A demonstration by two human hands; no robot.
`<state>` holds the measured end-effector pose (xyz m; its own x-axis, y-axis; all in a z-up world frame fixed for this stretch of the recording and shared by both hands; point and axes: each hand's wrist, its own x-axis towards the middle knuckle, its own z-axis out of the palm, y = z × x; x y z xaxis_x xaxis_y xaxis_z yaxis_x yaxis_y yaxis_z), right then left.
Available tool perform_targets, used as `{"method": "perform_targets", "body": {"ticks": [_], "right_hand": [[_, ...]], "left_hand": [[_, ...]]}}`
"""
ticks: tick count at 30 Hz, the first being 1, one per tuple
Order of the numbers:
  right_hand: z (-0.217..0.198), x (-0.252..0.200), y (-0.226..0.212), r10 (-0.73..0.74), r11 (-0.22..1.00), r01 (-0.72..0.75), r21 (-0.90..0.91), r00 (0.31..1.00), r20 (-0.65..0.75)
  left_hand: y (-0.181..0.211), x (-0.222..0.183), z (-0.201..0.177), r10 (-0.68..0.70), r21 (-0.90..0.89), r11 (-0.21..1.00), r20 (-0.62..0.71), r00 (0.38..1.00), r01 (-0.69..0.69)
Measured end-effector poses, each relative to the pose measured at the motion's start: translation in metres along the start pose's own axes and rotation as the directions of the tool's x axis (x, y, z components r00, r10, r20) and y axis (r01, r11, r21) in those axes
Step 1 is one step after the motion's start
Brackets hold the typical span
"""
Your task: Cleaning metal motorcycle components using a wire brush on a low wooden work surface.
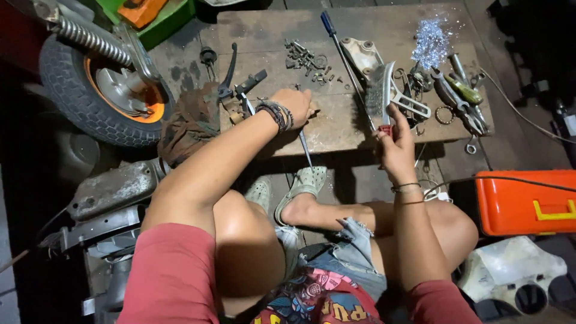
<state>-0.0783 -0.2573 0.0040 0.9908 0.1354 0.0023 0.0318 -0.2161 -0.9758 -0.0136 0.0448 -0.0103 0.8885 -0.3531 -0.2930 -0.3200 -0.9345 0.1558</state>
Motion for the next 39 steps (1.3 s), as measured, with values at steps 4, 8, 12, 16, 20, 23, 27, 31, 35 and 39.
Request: {"method": "perform_targets", "body": {"ticks": [4,8,12,16,20,23,27,31,35,39], "right_hand": [[0.025,0.004,0.004,-0.005,0.987,0.013,0.16,0.998,-0.055],[0.063,-0.003,0.008,0.076,0.954,-0.078,0.289,0.997,0.017],[0.085,0.008,0.078,0.124,0.973,-0.136,0.185,0.99,0.073],[0.072,0.006,0.07,0.099,0.982,-0.102,0.159,0.995,0.03],[0.081,-0.002,0.061,0.132,0.965,-0.147,0.218,0.988,0.082],[0.075,0.001,0.073,0.165,0.978,-0.174,0.113,0.983,0.087],[0.076,-0.002,0.031,0.087,0.981,-0.103,0.165,0.991,0.105],[0.068,0.011,0.058,0.054,0.998,-0.059,0.029,0.989,0.14],[0.056,0.027,0.062,0.058,0.992,-0.077,0.101,0.982,0.177],[0.064,0.014,0.044,0.044,0.995,-0.064,0.079,0.973,0.227]], "left_hand": [[0.008,-0.003,-0.007,0.02,-0.009,1.0,0.011,1.0,-0.02],[0.006,0.014,0.008,0.017,0.033,0.999,0.017,1.0,-0.017],[0.002,0.011,0.003,0.024,0.016,1.0,0.046,0.999,-0.025],[0.002,0.005,0.001,0.042,0.044,0.998,0.05,0.998,-0.044],[0.002,0.004,-0.001,0.056,0.04,0.997,0.047,0.997,-0.058],[0.004,0.006,-0.001,0.046,0.04,0.998,0.047,0.998,-0.048],[0.01,0.001,-0.01,0.034,-0.001,0.999,0.062,0.997,-0.034],[0.012,-0.004,-0.021,0.032,-0.016,0.999,0.067,0.997,-0.031],[0.013,-0.001,-0.017,0.025,-0.012,1.0,0.082,0.996,-0.025],[0.01,0.005,-0.017,0.037,-0.009,0.999,0.067,0.997,-0.037]]}}
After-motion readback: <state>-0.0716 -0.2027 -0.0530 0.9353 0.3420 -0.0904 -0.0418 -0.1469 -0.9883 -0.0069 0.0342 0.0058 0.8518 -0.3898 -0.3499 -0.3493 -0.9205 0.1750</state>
